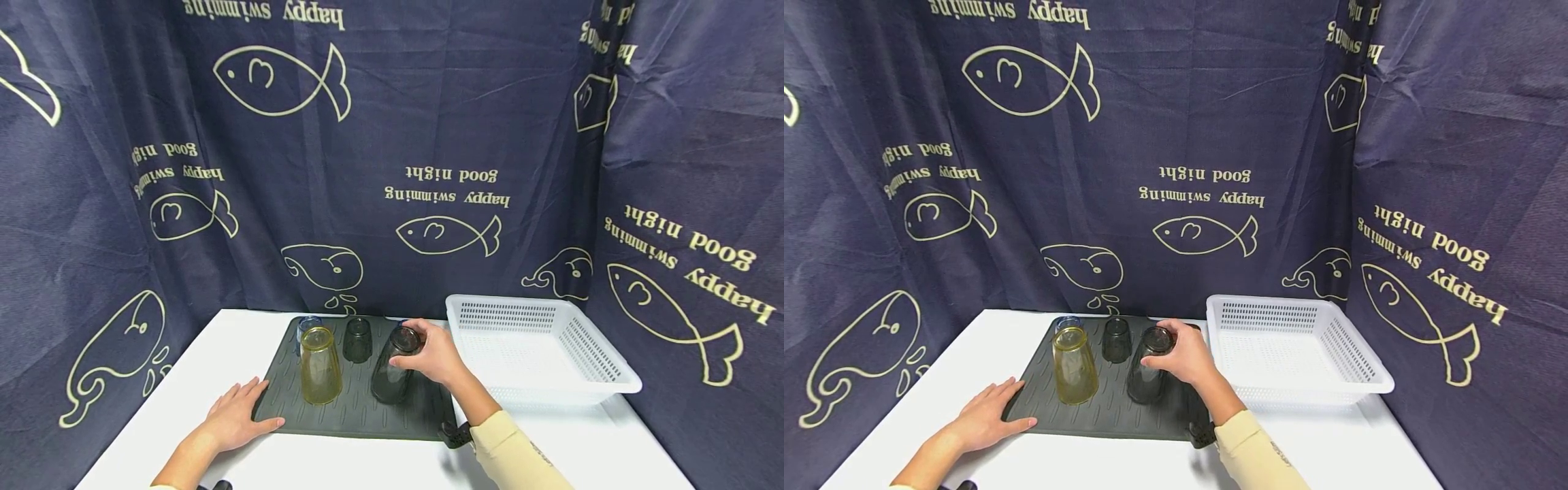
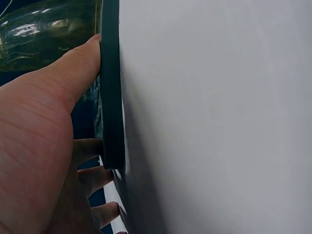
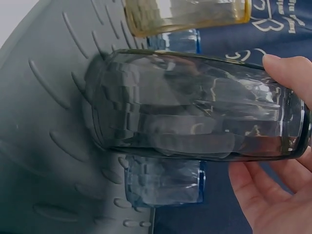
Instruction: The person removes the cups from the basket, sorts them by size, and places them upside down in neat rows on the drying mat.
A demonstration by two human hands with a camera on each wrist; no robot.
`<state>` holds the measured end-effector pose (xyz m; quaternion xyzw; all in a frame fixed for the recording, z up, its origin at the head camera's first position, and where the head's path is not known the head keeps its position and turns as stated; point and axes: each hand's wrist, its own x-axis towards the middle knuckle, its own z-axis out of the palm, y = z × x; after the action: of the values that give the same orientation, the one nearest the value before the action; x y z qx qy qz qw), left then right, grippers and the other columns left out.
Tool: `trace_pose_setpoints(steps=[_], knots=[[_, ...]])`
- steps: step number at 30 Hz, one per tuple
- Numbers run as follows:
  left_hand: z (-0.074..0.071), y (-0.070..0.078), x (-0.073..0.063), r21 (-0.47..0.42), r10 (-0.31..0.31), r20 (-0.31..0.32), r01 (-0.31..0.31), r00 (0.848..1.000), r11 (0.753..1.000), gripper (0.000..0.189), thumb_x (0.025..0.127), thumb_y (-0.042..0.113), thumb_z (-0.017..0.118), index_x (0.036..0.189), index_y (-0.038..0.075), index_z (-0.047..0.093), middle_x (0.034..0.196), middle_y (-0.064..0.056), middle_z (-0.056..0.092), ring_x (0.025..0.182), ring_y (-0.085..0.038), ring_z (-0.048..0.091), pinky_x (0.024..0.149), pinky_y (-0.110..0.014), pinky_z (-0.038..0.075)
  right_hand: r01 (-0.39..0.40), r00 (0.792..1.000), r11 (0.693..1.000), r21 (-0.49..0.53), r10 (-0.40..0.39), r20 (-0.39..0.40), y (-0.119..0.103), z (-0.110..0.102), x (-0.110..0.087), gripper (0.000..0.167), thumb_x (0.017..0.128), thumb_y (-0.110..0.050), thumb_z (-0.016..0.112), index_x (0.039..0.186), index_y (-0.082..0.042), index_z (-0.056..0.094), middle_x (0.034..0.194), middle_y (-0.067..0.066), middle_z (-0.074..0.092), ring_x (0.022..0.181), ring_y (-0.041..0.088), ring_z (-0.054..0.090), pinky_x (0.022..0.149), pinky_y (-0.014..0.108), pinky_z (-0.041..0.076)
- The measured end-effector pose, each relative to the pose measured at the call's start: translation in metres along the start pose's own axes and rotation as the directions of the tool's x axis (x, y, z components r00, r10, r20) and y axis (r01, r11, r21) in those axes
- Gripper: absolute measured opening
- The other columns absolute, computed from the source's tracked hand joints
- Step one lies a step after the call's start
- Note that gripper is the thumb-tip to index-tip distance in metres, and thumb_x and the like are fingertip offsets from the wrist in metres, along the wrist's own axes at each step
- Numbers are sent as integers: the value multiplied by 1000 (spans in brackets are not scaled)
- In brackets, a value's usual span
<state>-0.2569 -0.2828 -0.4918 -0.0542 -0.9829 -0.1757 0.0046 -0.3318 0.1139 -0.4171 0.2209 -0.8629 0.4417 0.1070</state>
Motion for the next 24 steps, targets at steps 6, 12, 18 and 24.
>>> trace_pose_setpoints(steps=[6, 12, 18, 24], knots=[[0, 0, -1, 1, 8, -4, -8, 1000, 1000, 96, 84, 63, 73, 147, -4, 48, 153, -34, 43, 138, -66, 34, 107, -78, 30, 50, 999, 998, -29, -49, 8, 1, 7, 3, 69, 66, -29, 97, 126, -11, 69, 104, 0, 75, 83, 8, 67, 74, 26, 56], [2, -1, 0, -6, 0, 5, 0, 1000, 1000, 96, 84, 63, 73, 147, -5, 47, 153, -34, 42, 139, -67, 33, 107, -79, 29, 67, 998, 998, 7, -67, 11, 4, 14, 4, 69, 68, -30, 96, 128, -10, 68, 105, 1, 75, 81, 6, 67, 73, 24, 56], [2, -1, 0, -20, -10, 23, 10, 1000, 1000, 98, 84, 64, 72, 149, -5, 46, 154, -35, 40, 139, -67, 31, 108, -79, 27, 41, 999, 997, 65, -41, 0, 5, 18, 2, 70, 69, -30, 96, 130, -10, 67, 110, 2, 75, 82, 8, 67, 72, 24, 55], [3, -3, 1, -18, -14, 26, 14, 1000, 1000, 99, 84, 65, 72, 149, -4, 45, 155, -34, 39, 140, -67, 30, 108, -79, 26, -22, 999, 990, 137, 26, -28, 10, 22, 0, 67, 73, -29, 94, 132, -12, 67, 117, 1, 74, 91, 10, 65, 78, 25, 53]])
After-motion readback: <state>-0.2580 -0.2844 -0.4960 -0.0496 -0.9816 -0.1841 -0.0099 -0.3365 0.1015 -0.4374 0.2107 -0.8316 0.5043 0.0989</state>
